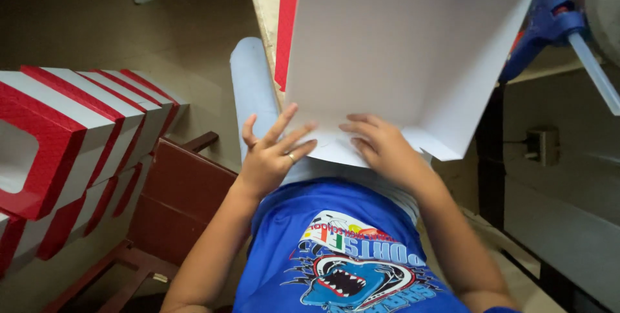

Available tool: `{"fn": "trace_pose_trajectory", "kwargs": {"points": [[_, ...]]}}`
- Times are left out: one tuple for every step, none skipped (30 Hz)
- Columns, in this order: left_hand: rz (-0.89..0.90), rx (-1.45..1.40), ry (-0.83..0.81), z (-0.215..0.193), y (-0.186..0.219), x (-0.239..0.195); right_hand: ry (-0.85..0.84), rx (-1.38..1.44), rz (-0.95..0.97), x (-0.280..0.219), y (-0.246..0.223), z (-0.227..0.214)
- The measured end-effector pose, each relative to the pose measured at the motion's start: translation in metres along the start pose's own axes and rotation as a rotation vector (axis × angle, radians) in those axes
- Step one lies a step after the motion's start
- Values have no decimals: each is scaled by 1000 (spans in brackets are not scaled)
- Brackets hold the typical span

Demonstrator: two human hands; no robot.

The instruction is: Assembling and taping cardboard cake boxes.

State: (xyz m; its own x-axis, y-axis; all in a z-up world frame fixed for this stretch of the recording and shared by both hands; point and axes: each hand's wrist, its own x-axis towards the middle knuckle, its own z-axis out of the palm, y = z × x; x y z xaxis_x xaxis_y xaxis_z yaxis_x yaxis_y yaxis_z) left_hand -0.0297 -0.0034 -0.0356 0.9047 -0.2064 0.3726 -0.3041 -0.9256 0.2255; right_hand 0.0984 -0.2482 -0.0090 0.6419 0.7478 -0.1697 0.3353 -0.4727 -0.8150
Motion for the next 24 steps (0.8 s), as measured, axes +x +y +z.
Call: {"fn": "trace_pose_trajectory", "kwargs": {"points": [[4, -4, -4, 2, 2, -3, 3, 3, 5, 2, 1, 5], [-39, 18, 49, 5, 1, -4, -14, -46, -25, 7, 2, 9], [-81, 38, 102, 8, 0, -5, -32, -95, -54, 12, 3, 13], [-77, 43, 103, 9, -2, -5, -26, -94, -59, 18, 1, 17], [-115, 53, 128, 10, -5, -6, -31, -119, -148, 24, -2, 20], [-158, 55, 147, 11, -4, -9, -42, -142, -230, 25, -5, 25], [-158, 54, 142, 8, -4, -5, -43, -138, -227, 28, -6, 26], [-162, 29, 161, 7, -6, 0, -59, -137, -265, 33, -8, 27], [-167, 5, 181, 5, -8, 5, -76, -137, -302, 39, -9, 27], [-168, 14, 181, 5, -20, 10, -76, -133, -310, 40, -9, 30], [-97, 18, 118, 5, -32, 15, -63, -133, -311, 41, -8, 32], [-26, 11, 47, 4, -40, 17, -51, -131, -297, 37, -8, 36], [-27, 7, 39, -3, -44, 22, -53, -124, -291, 39, -10, 41], [57, 34, 34, -7, -50, 35, -20, -166, -296, 45, -9, 39], [141, 61, 30, -11, -55, 48, 13, -208, -301, 51, -9, 37], [151, 67, 41, -17, -58, 58, 24, -217, -307, 58, -16, 33], [111, 35, 21, -22, -60, 67, 58, -215, -294, 66, -22, 29], [69, -7, -12, -28, -60, 72, 87, -204, -269, 69, -30, 28], [76, -10, -14, -36, -58, 74, 94, -204, -263, 70, -26, 33], [-25, -107, -34, -43, -55, 78, 104, -241, -321, 71, -22, 38], [-127, -204, -55, -50, -53, 81, 113, -279, -380, 73, -18, 43], [-125, -209, -62, -54, -49, 78, 114, -275, -372, 71, -21, 46], [-264, -381, -39, -57, -46, 75, 149, -314, -377, 69, -23, 51], [-410, -553, -14, -61, -41, 71, 179, -354, -384, 66, -25, 55]]}}
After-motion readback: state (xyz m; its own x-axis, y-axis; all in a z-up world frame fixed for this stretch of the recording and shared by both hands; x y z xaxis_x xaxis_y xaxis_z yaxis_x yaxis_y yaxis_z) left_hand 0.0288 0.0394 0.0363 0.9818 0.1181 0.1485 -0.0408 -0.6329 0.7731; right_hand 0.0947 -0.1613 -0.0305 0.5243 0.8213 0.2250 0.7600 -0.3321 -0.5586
